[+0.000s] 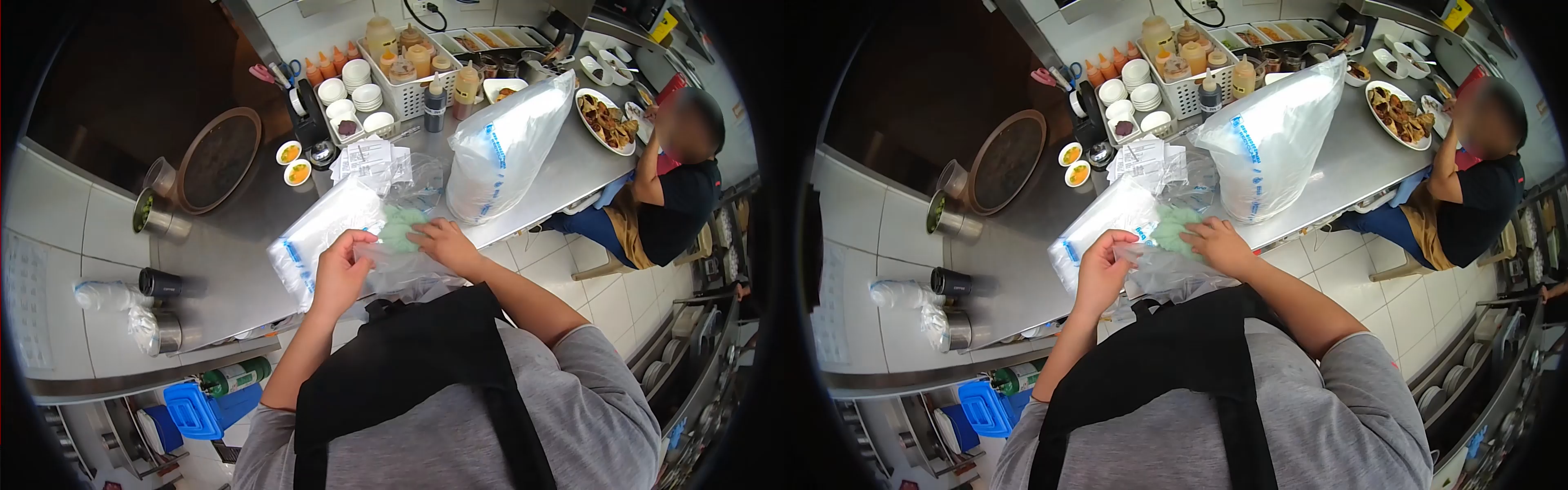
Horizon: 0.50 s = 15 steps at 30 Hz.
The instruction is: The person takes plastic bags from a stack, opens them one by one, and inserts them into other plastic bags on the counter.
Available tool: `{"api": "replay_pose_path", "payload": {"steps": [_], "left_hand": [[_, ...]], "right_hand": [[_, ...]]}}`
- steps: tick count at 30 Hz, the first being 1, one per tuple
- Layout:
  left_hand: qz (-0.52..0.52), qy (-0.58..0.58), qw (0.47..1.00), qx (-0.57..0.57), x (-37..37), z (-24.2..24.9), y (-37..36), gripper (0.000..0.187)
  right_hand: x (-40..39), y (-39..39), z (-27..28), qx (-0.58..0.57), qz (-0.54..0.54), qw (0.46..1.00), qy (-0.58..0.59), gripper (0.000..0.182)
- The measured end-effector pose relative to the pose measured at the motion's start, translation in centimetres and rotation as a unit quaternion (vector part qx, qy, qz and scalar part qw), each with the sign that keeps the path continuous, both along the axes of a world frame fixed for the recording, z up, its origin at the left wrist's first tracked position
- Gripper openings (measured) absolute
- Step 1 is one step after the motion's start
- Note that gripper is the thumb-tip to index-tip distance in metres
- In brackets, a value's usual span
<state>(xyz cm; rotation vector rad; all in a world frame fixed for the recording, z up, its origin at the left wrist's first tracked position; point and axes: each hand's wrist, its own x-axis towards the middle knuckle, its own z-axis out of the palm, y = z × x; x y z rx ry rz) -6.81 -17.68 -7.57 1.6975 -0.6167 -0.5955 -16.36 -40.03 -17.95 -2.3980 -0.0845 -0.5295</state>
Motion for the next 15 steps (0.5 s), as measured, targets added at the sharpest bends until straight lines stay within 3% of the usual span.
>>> {"api": "replay_pose_path", "payload": {"steps": [1, 5, 7, 8, 10, 11, 13, 15], "left_hand": [[0.007, -0.001, 1.0, 0.002, -0.1, 0.6, 0.1, 0.015], [0.032, -0.053, 0.994, 0.089, -0.2, 2.3, -0.2, 0.017], [0.037, -0.08, 0.99, 0.112, 0.0, 2.9, -0.5, 0.018], [0.043, -0.084, 0.988, 0.122, -0.1, 3.1, -0.6, 0.018], [0.045, -0.086, 0.986, 0.132, -0.2, 2.9, -0.9, 0.019], [0.042, -0.095, 0.987, 0.119, -0.2, 2.5, -1.1, 0.02], [0.032, -0.108, 0.988, 0.105, -0.4, 2.8, -1.9, 0.021], [-0.031, -0.129, 0.982, 0.135, -1.3, 4.5, -2.8, 0.024]], "right_hand": [[-0.3, -0.2, -1.0, -0.139, 0.038, 0.988, 0.046, 0.012], [1.6, -0.4, 1.1, -0.134, 0.055, 0.98, 0.135, 0.022], [1.7, -0.7, 3.8, 0.147, 0.036, 0.984, 0.09, 0.034], [1.4, -0.5, 6.4, 0.147, 0.037, 0.984, 0.089, 0.034], [0.3, 0.3, 12.5, 0.285, 0.081, 0.955, 0.01, 0.043], [0.1, 1.0, 14.1, 0.285, 0.079, 0.955, 0.009, 0.043], [-0.3, 2.3, 15.9, 0.144, 0.084, 0.982, -0.094, 0.03], [-0.3, 1.7, 14.7, 0.127, 0.054, 0.987, -0.076, 0.024]]}}
